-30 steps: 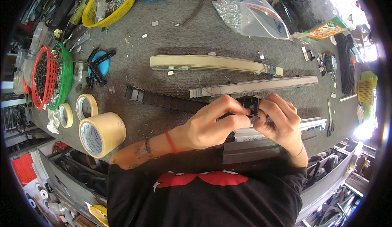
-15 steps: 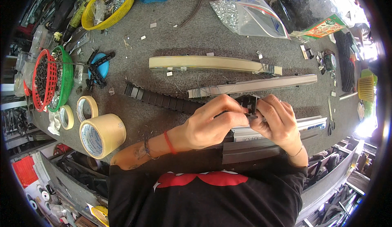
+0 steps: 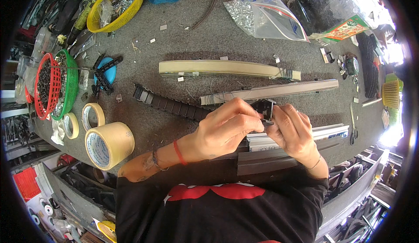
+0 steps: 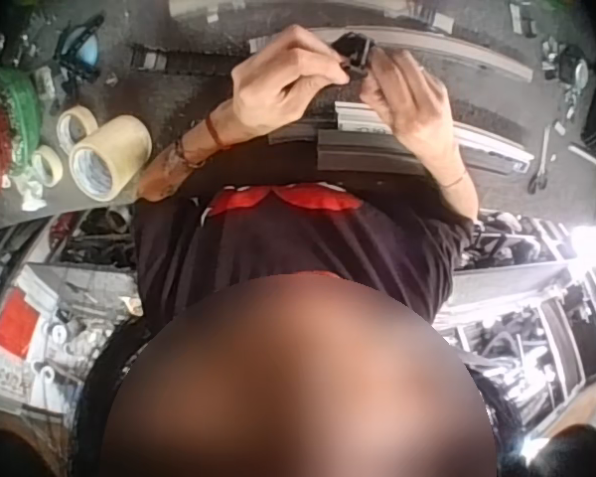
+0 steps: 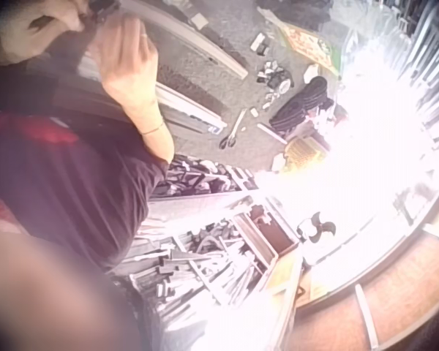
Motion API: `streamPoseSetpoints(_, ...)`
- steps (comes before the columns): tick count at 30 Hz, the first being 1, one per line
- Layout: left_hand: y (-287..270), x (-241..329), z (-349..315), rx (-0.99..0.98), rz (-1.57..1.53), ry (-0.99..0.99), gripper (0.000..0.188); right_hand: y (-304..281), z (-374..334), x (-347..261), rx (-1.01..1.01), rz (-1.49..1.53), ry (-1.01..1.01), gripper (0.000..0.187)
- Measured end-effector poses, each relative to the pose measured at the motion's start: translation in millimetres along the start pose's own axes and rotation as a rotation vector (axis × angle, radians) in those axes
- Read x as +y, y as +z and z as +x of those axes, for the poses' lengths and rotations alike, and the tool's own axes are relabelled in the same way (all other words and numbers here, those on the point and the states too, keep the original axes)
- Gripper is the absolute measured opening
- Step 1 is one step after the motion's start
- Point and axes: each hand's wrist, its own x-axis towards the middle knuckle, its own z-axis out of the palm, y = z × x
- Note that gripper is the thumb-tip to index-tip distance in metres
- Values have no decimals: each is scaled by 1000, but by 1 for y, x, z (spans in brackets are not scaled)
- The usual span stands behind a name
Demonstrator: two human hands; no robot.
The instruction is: The person uses scissors to trim a plastic strip from a long flexible cable. They then insert small black plastic clips into the cable's end and connect two cable segments together, aligning and snapping them into place.
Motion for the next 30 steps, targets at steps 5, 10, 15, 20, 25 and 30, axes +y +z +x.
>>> streamPoseSetpoints(5, -2, 0, -1, -16, 26, -4, 24, 2, 0, -1, -1, 35, 33, 29)
streamPoseSetpoints(10, -2, -1, -2, -21, 47, 46, 26, 2, -1, -4, 31, 164, 106, 29)
streamPoseSetpoints(15, -2, -2, -1, -36, 43, 82, 28, -3, 0, -7, -11, 403, 276, 24)
streamPoseSetpoints(20, -1, -2, -2, -58, 53, 67, 31, -4, 0, -9, -15, 484, 397, 22)
streamPoseSetpoints(25, -1, -4, -4, -66, 50, 78, 30, -7, 2, -8, -59, 591, 475, 17)
streamPoseSetpoints(30, 1, -6, -6, -90, 32, 77, 29, -18, 6, -4, -202, 743, 642, 6)
